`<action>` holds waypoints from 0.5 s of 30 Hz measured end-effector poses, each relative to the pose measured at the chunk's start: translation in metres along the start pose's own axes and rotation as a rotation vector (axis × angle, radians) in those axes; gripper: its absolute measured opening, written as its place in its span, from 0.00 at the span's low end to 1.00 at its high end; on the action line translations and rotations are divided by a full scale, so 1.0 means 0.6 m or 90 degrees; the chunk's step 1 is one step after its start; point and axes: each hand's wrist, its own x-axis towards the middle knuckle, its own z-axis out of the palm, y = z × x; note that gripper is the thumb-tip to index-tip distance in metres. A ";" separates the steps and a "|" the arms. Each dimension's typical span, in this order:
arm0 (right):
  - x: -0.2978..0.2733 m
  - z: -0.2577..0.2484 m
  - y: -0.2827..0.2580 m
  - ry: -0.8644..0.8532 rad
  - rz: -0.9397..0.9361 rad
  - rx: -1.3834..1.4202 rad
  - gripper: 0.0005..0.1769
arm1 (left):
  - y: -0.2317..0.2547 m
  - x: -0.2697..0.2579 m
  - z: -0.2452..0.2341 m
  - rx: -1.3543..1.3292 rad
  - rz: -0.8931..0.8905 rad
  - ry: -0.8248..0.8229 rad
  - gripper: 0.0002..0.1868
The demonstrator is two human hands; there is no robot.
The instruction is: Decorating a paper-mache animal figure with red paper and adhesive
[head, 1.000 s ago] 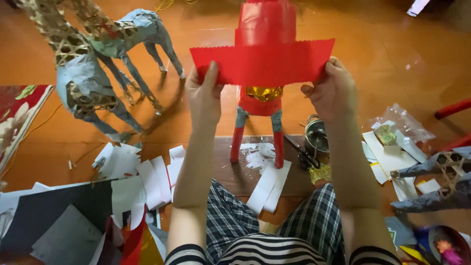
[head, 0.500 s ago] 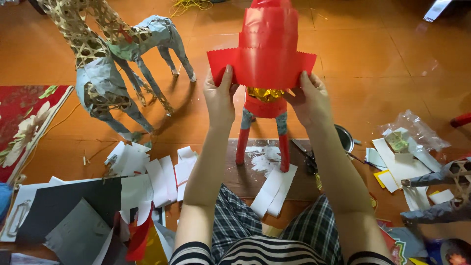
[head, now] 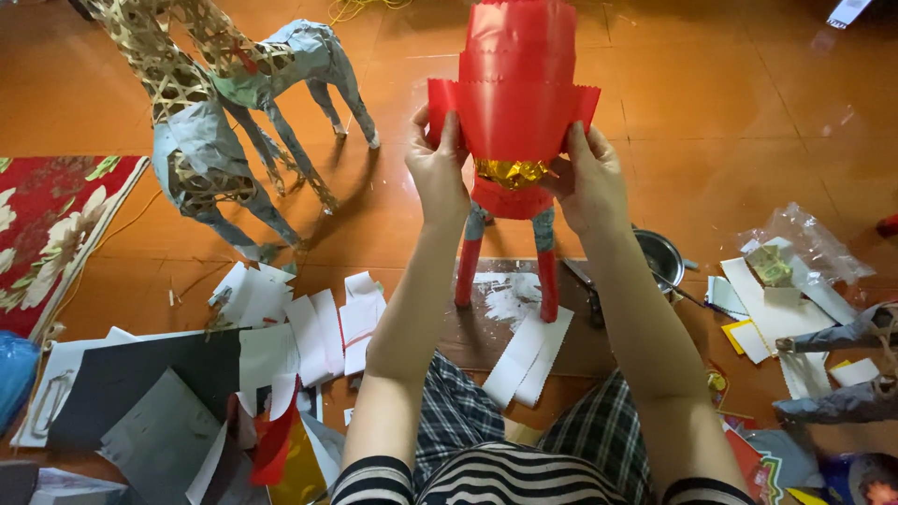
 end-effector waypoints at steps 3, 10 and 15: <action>0.002 -0.004 0.001 -0.003 0.005 -0.012 0.15 | -0.018 0.011 -0.005 0.004 -0.019 -0.024 0.19; -0.026 0.024 -0.022 -0.044 0.036 0.004 0.17 | -0.001 0.011 -0.004 -0.025 -0.040 -0.170 0.22; -0.022 0.025 -0.014 -0.040 0.017 -0.015 0.19 | -0.006 0.023 -0.007 0.006 -0.037 -0.184 0.19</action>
